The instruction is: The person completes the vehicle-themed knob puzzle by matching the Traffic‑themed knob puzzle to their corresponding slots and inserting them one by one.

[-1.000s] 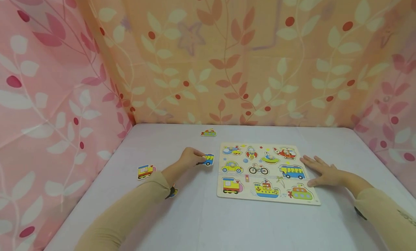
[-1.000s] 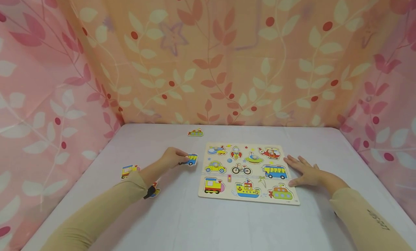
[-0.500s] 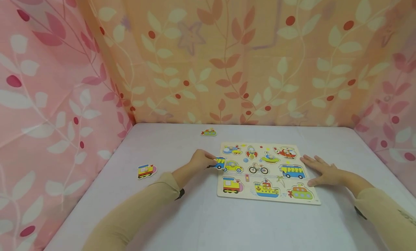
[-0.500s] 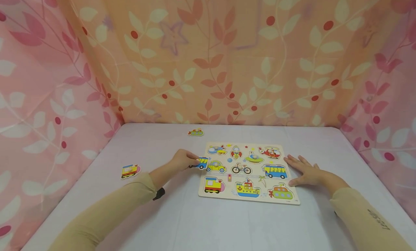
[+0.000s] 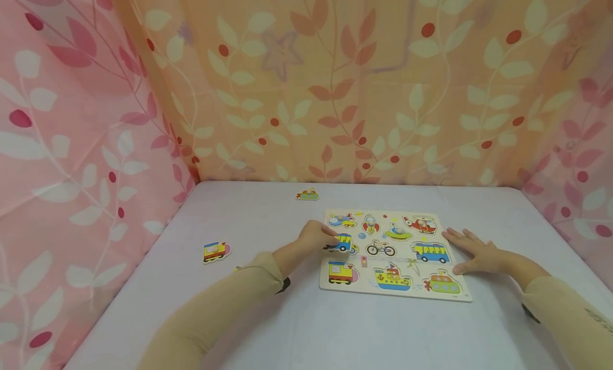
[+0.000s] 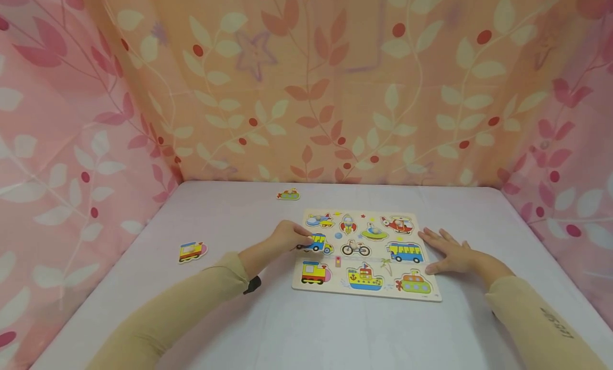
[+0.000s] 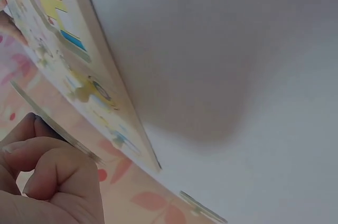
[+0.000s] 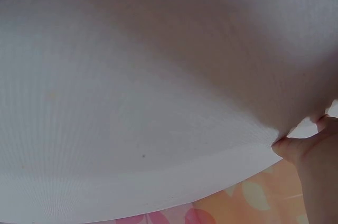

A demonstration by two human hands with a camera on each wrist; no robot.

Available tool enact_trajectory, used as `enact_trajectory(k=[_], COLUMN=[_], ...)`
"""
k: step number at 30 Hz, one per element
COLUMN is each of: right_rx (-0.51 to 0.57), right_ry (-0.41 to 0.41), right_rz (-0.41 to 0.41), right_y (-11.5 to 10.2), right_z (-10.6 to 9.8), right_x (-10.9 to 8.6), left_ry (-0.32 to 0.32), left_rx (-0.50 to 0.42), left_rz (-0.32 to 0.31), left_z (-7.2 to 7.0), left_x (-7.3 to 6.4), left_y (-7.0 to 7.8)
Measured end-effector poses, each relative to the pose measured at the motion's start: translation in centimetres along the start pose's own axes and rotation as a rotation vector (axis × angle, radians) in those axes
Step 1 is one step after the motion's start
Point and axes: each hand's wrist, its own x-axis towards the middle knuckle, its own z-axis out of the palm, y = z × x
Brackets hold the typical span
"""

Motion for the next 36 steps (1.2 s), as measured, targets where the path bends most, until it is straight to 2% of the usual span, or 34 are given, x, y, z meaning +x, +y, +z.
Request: enact_trajectory(k=[7,14,19,27,31,36], right_rx=[0.005,0.013,0.012,0.019,0.022,0.022], right_ry=[-0.002,-0.004,-0.002,-0.009,-0.007,-0.009], right_rz=[0.005,0.006,0.017,0.030,0.033,0.036], right_y=[0.1,0.2,0.2,0.1,0.0,0.0], right_z=[0.0,0.1,0.1,0.2,0.2,0.2], right_x=[0.0,0.1,0.2,0.2,0.2,0.2], left_ry=[-0.011,-0.056,-0.063,-0.059,-0.058,-0.075], left_rx=[0.034,-0.017,0.000,-0.067,-0.046,-0.062], left_rz=[0.029,0.042,0.058,-0.014,-0.021,-0.029], left_z=[1.5,3.2,4.5,6.9,7.9,8.8], left_x=[-0.1,-0.4,-0.8,-1.2,-1.1,-1.1], left_y=[1.3,2.2,2.9,4.1,4.6,5.4])
